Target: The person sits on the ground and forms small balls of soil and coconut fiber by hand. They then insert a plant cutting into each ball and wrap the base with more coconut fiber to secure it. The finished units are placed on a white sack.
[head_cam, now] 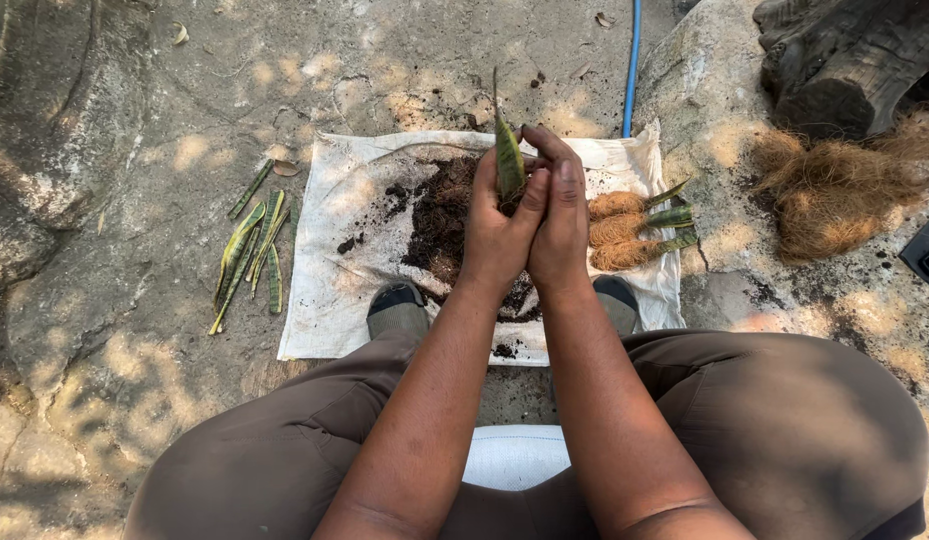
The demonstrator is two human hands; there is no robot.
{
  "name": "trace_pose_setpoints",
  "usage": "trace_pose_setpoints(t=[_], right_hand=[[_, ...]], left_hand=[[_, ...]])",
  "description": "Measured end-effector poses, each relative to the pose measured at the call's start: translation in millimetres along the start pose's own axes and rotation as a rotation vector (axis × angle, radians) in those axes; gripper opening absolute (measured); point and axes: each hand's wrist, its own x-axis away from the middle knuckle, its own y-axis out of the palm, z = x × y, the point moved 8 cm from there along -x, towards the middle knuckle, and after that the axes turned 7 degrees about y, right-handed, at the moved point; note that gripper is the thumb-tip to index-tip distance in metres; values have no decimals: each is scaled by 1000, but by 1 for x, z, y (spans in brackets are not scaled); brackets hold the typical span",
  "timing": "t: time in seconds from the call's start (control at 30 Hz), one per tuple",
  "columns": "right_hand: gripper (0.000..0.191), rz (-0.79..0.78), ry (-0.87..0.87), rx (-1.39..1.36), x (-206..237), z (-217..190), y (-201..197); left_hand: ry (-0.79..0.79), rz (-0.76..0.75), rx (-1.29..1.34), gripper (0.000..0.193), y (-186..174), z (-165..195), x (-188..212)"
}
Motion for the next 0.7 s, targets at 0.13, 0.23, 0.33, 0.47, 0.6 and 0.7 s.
trace_pose_setpoints(t=[0.13,0.23,0.33,0.47,0.6,0.7], right_hand=[[66,2,59,-23,1,8,0],[66,26,132,-65,5,18,0],[69,95,122,-43,6,23,-5],[81,175,162,14,3,34,-20],[74,176,210,22,-2,39,-28],[73,204,235,-58,-2,34,-31]], left_hand=[[134,-48,296,91,7,8,-1],[167,-16,341,95,4,6,-2],[207,17,386,94,4,4,1],[307,58,315,92,12,6,11],[319,49,339,91,21,11,17],[301,22,278,91,26,18,14]])
